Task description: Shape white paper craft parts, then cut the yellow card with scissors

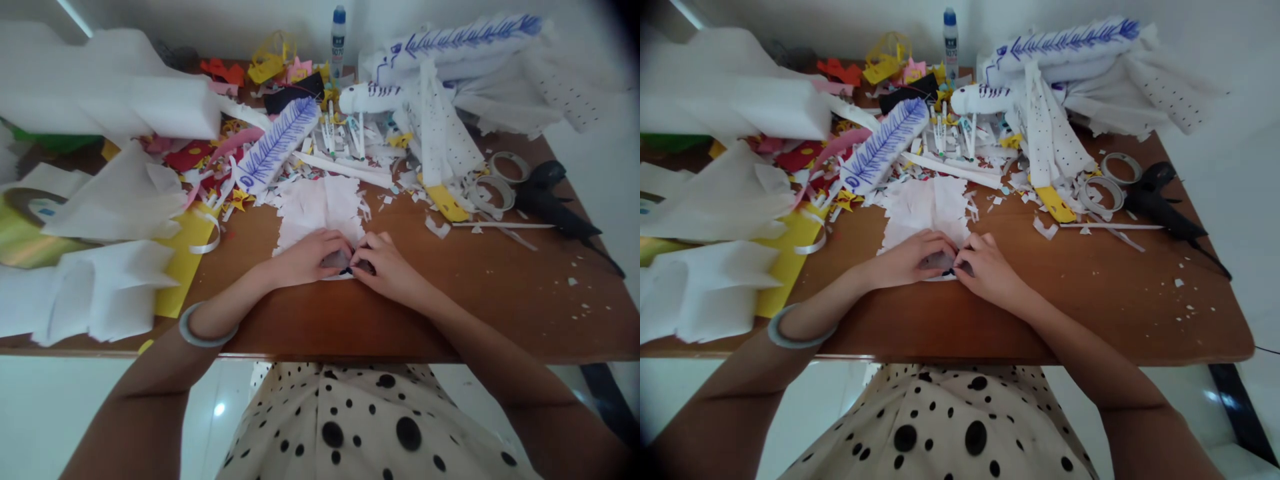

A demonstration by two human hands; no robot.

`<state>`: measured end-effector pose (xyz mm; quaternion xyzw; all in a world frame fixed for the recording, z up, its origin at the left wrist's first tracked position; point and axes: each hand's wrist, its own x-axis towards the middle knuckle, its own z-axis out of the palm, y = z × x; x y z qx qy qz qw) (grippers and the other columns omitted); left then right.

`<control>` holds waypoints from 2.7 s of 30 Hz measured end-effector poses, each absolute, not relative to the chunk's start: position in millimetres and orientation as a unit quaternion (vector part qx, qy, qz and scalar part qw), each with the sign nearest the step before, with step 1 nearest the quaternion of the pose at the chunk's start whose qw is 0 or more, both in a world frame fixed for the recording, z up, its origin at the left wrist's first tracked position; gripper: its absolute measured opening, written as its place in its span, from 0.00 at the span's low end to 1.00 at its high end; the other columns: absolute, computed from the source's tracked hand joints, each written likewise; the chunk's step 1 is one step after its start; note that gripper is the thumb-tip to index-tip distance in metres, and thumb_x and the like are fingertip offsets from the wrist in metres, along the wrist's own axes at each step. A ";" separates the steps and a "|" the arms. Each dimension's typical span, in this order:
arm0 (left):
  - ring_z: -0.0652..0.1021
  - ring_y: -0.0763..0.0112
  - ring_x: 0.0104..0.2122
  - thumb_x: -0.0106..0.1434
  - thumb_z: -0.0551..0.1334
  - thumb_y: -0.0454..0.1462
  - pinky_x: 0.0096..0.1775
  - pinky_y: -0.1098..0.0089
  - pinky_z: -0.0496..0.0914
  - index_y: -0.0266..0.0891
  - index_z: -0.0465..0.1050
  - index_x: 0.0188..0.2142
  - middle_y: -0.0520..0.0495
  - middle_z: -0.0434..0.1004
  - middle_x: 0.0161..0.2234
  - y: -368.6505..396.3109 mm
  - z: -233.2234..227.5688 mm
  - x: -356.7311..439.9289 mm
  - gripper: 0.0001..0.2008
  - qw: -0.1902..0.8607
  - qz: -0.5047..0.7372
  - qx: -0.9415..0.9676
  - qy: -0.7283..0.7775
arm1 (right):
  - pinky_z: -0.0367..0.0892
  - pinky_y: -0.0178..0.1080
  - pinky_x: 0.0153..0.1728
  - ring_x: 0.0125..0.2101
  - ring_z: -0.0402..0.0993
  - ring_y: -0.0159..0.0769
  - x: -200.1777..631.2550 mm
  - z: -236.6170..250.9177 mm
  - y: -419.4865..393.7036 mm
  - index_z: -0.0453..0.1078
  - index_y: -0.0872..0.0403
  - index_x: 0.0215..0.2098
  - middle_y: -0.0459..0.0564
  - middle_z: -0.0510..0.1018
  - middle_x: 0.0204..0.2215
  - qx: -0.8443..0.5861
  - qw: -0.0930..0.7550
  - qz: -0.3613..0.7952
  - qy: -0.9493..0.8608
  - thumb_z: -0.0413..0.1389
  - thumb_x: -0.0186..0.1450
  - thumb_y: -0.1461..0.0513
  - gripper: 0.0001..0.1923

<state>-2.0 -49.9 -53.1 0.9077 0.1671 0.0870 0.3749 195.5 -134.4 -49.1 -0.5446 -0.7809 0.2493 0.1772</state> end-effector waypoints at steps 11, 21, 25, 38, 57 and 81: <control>0.66 0.61 0.48 0.60 0.62 0.37 0.52 0.63 0.59 0.43 0.68 0.46 0.46 0.66 0.50 -53.8 -58.1 -2.7 0.13 0.320 0.065 0.923 0.205 | 0.63 0.42 0.44 0.40 0.59 0.42 190.6 -50.8 -136.7 0.71 0.55 0.30 0.53 0.71 0.37 -0.565 0.154 0.209 -0.783 0.56 0.62 0.63 0.04; 0.65 0.61 0.47 0.60 0.62 0.36 0.52 0.62 0.59 0.43 0.68 0.46 0.47 0.66 0.50 -54.6 -55.4 -1.3 0.14 0.316 0.053 0.924 0.208 | 0.62 0.43 0.42 0.39 0.60 0.44 188.2 -51.9 -139.6 0.69 0.55 0.31 0.54 0.71 0.37 -0.579 0.114 0.142 -0.795 0.56 0.63 0.61 0.05; 0.65 0.60 0.48 0.60 0.62 0.36 0.53 0.62 0.59 0.43 0.67 0.47 0.47 0.66 0.50 -54.0 -55.3 -2.9 0.15 0.323 0.054 0.922 0.206 | 0.62 0.44 0.42 0.39 0.61 0.44 193.0 -54.8 -137.3 0.67 0.55 0.31 0.54 0.70 0.38 -0.582 0.120 0.133 -0.793 0.58 0.63 0.59 0.08; 0.66 0.60 0.42 0.57 0.66 0.42 0.47 0.60 0.62 0.42 0.68 0.37 0.46 0.65 0.44 -66.1 -59.3 11.6 0.12 0.290 0.072 0.899 0.319 | 0.62 0.44 0.42 0.38 0.65 0.43 216.6 -43.3 -120.7 0.67 0.52 0.35 0.51 0.73 0.34 -0.631 0.231 0.104 -0.733 0.51 0.65 0.63 0.04; 0.72 0.65 0.38 0.68 0.47 0.35 0.41 0.65 0.66 0.39 0.66 0.41 0.43 0.71 0.40 -52.8 -42.3 -3.9 0.10 0.311 0.100 0.905 0.272 | 0.70 0.40 0.35 0.31 0.75 0.33 252.6 -44.5 -112.9 0.65 0.51 0.44 0.48 0.78 0.38 -0.638 0.320 0.332 -0.617 0.53 0.63 0.58 0.11; 0.73 0.69 0.24 0.69 0.44 0.51 0.29 0.68 0.63 0.41 0.69 0.25 0.45 0.75 0.23 -80.4 -29.9 -11.2 0.26 0.295 0.164 0.939 0.071 | 0.68 0.42 0.50 0.45 0.73 0.36 211.3 -36.4 -134.8 0.71 0.44 0.53 0.50 0.75 0.47 -0.558 0.352 0.157 -0.734 0.48 0.68 0.61 0.18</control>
